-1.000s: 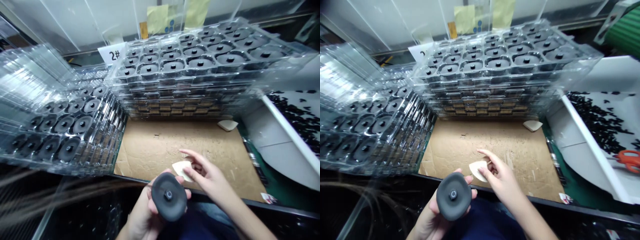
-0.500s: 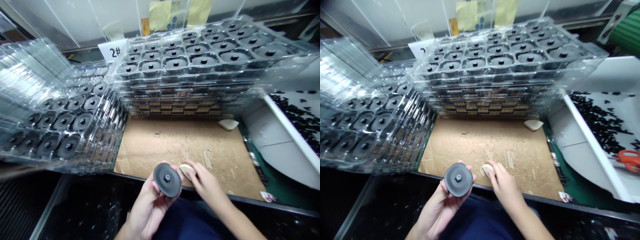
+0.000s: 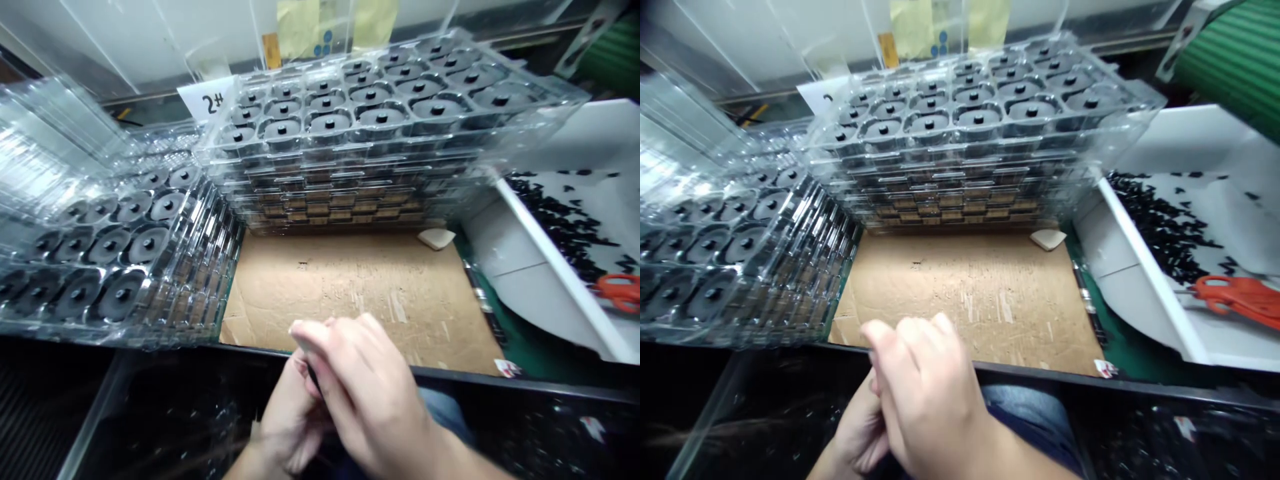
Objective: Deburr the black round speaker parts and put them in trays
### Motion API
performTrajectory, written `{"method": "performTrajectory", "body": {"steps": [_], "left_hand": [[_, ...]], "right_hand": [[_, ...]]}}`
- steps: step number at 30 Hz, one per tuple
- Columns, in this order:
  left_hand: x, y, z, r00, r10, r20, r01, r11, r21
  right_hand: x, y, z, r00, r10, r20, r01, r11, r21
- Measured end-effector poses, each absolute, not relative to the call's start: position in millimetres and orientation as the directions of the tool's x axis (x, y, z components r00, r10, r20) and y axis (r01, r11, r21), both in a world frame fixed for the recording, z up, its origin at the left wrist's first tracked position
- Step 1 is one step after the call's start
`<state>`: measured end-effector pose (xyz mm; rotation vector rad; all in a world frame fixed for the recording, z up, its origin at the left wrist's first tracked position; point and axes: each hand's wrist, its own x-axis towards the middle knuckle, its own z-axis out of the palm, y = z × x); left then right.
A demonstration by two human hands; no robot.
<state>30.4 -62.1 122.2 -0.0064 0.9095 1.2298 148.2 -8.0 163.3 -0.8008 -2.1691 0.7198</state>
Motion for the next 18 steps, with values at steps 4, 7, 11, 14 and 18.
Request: {"method": "performTrajectory", "body": {"steps": [4,7,11,14,18], "left_hand": [[25.2,-61.6,124.2,0.120,0.824,-0.554,-0.846,0.377,0.378],[25.5,-59.4,130.2,0.146,0.807,-0.573,-0.827,0.417,0.377],[30.1,-56.9,145.7,0.180,0.761,-0.623,-0.800,0.482,0.358],[27.0,-60.2,148.5,0.178,0.776,-0.605,-0.798,0.474,0.373],[17.2,-70.3,132.8,0.232,0.832,-0.504,-0.839,0.433,0.328]], "right_hand": [[173.1,-11.7,165.3,-0.713,0.638,0.290,0.279,0.638,-0.718],[184.6,-9.3,166.2,-0.668,0.699,0.253,0.466,0.659,-0.591],[173.5,7.4,163.7,-0.674,0.568,0.472,0.277,0.787,-0.551],[170.6,19.7,155.5,-0.629,0.673,0.388,0.231,0.639,-0.734],[187.6,10.0,122.2,-0.443,0.893,0.075,0.444,0.291,-0.847]]}}
